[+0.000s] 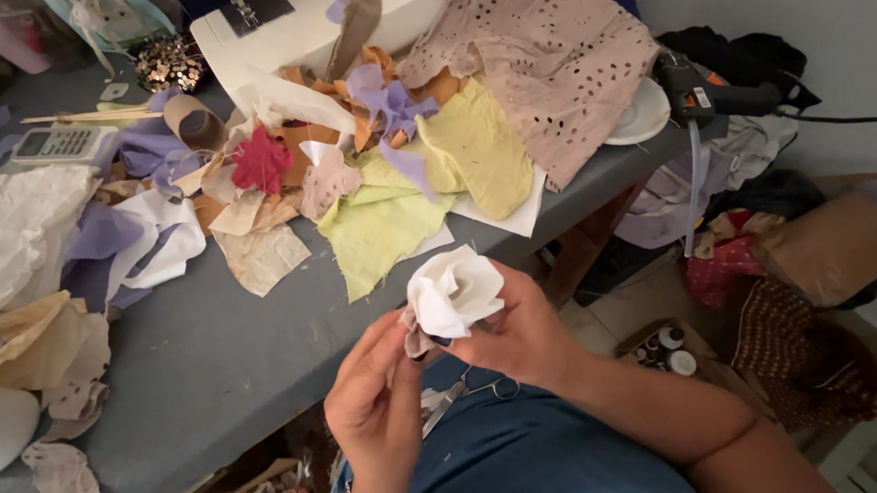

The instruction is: Cutting fabric scraps and using a hot glue gun to assemble a decorative fabric rose on a stem.

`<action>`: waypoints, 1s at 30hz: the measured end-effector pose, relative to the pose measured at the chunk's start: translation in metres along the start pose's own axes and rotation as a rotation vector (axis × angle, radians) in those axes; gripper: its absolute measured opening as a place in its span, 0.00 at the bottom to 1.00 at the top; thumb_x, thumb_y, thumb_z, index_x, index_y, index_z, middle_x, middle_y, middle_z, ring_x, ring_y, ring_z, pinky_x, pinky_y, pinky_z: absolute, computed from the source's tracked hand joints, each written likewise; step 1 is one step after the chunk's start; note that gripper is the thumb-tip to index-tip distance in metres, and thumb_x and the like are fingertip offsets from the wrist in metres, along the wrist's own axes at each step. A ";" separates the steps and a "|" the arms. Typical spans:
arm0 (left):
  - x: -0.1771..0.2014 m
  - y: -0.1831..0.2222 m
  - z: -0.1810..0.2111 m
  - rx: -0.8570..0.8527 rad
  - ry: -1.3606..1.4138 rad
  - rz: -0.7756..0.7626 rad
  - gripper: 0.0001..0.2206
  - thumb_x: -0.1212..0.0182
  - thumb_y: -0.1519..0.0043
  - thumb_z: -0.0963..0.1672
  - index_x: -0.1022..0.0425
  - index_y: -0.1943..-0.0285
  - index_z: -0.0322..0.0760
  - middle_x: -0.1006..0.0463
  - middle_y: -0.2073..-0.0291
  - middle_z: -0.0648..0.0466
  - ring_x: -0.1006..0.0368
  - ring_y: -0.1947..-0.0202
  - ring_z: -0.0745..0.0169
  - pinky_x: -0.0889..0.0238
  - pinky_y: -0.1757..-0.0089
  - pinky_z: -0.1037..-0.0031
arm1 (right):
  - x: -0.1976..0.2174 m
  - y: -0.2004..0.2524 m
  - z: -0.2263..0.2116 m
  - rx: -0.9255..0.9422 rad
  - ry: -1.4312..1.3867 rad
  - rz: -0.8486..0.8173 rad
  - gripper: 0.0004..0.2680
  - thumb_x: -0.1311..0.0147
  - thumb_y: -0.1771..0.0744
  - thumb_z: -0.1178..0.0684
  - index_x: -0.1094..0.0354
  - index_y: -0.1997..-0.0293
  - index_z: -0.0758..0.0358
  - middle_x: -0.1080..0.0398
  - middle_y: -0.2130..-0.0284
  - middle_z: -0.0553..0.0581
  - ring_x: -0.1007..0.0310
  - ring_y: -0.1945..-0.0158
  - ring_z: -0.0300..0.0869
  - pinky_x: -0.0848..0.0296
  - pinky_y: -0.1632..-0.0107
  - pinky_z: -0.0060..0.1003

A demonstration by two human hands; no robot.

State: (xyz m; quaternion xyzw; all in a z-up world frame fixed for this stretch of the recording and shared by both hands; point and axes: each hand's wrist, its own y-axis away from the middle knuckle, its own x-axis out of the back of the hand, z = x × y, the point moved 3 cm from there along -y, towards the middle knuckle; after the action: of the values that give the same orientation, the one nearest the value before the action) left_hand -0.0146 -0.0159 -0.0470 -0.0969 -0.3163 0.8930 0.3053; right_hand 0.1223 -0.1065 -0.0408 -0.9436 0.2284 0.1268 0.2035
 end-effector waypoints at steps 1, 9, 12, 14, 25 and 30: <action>-0.002 -0.001 0.002 -0.014 0.071 -0.029 0.14 0.39 0.36 0.35 0.24 0.41 0.30 0.20 0.45 0.39 0.21 0.45 0.52 0.26 0.45 0.66 | -0.003 0.000 -0.006 -0.003 0.047 0.005 0.15 0.39 0.35 0.58 0.34 0.43 0.69 0.23 0.55 0.58 0.22 0.52 0.42 0.19 0.49 0.38; 0.010 0.010 -0.021 0.112 0.032 0.109 0.12 0.35 0.38 0.37 0.20 0.46 0.34 0.19 0.47 0.42 0.21 0.47 0.58 0.25 0.46 0.70 | 0.003 0.000 -0.010 0.036 0.191 -0.090 0.17 0.39 0.34 0.56 0.35 0.39 0.69 0.27 0.47 0.58 0.26 0.43 0.41 0.26 0.40 0.37; 0.010 0.005 -0.013 0.225 0.057 0.155 0.12 0.35 0.39 0.38 0.21 0.46 0.31 0.19 0.46 0.41 0.23 0.46 0.59 0.27 0.45 0.68 | 0.017 0.007 0.010 -0.039 -0.006 -0.155 0.19 0.41 0.33 0.59 0.40 0.35 0.72 0.30 0.46 0.61 0.29 0.40 0.45 0.26 0.35 0.45; 0.009 0.005 -0.012 0.293 0.108 0.165 0.12 0.36 0.39 0.39 0.21 0.47 0.26 0.18 0.47 0.39 0.23 0.46 0.57 0.27 0.46 0.67 | 0.023 0.009 0.015 -0.093 -0.164 -0.155 0.20 0.43 0.32 0.60 0.43 0.33 0.74 0.31 0.46 0.63 0.31 0.38 0.49 0.27 0.33 0.51; 0.014 0.017 -0.036 0.413 0.329 0.279 0.14 0.32 0.41 0.37 0.21 0.46 0.26 0.16 0.52 0.42 0.21 0.52 0.61 0.25 0.49 0.68 | 0.018 -0.003 0.004 -0.186 0.241 -0.033 0.06 0.41 0.32 0.53 0.27 0.55 0.63 0.28 0.69 0.46 0.35 0.69 0.28 0.32 0.64 0.23; 0.011 0.018 -0.035 0.287 0.175 0.255 0.13 0.33 0.40 0.38 0.21 0.46 0.27 0.17 0.53 0.44 0.24 0.51 0.62 0.27 0.46 0.67 | 0.018 -0.006 -0.001 -0.176 0.267 0.069 0.06 0.39 0.33 0.53 0.25 0.55 0.63 0.27 0.71 0.45 0.36 0.71 0.26 0.36 0.68 0.21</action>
State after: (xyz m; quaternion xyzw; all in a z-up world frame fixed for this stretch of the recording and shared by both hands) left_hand -0.0190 -0.0030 -0.0851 -0.1688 -0.1433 0.9484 0.2270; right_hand 0.1408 -0.1085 -0.0442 -0.9579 0.2734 0.0268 0.0836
